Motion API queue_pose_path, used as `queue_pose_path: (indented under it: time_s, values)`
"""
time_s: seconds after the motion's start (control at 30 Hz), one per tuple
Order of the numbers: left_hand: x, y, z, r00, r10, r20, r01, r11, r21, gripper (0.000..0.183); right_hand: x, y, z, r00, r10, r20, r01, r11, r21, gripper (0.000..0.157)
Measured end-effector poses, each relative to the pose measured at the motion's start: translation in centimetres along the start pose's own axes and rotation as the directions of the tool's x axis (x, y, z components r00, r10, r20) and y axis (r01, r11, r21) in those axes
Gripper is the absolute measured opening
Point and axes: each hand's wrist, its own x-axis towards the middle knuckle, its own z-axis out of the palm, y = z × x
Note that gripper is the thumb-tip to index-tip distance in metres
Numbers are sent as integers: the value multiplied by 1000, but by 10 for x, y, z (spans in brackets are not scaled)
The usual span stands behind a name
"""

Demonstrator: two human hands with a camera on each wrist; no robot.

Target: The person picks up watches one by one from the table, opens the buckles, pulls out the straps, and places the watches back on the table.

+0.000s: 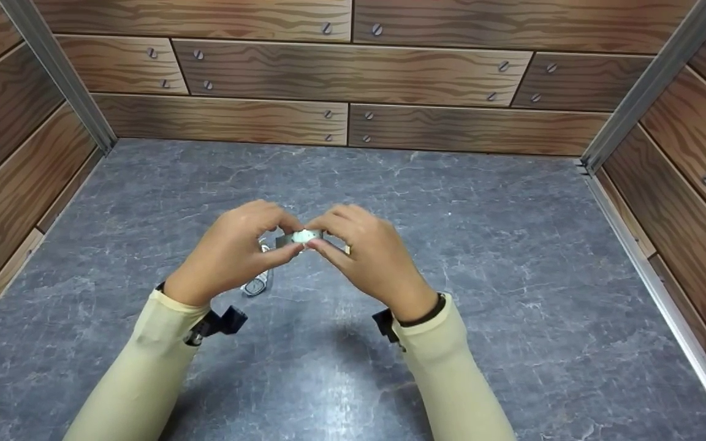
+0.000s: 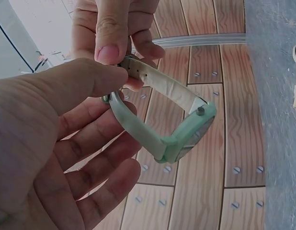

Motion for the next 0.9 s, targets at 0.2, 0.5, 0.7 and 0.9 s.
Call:
queue_pose_path:
  time_s: [0.2, 0.5, 0.7, 0.9]
  values:
    - [-1, -1, -1, 999, 22, 25, -23, 999, 27, 11, 0, 1, 2, 999, 2, 37, -3, 1000, 26, 17]
    - [0, -1, -2, 996, 28, 81, -32, 998, 47, 14, 0, 2, 7, 998, -25, 54, 23, 999, 33, 21]
    - [1, 0, 0, 993, -22, 120, 18, 999, 38, 15, 0, 0, 7, 997, -11, 77, 7, 998, 55, 22]
    - [-1, -2, 3, 995, -45, 90, 45, 999, -2, 18, 0, 0, 5, 998, -13, 66, 12, 1000, 22, 20]
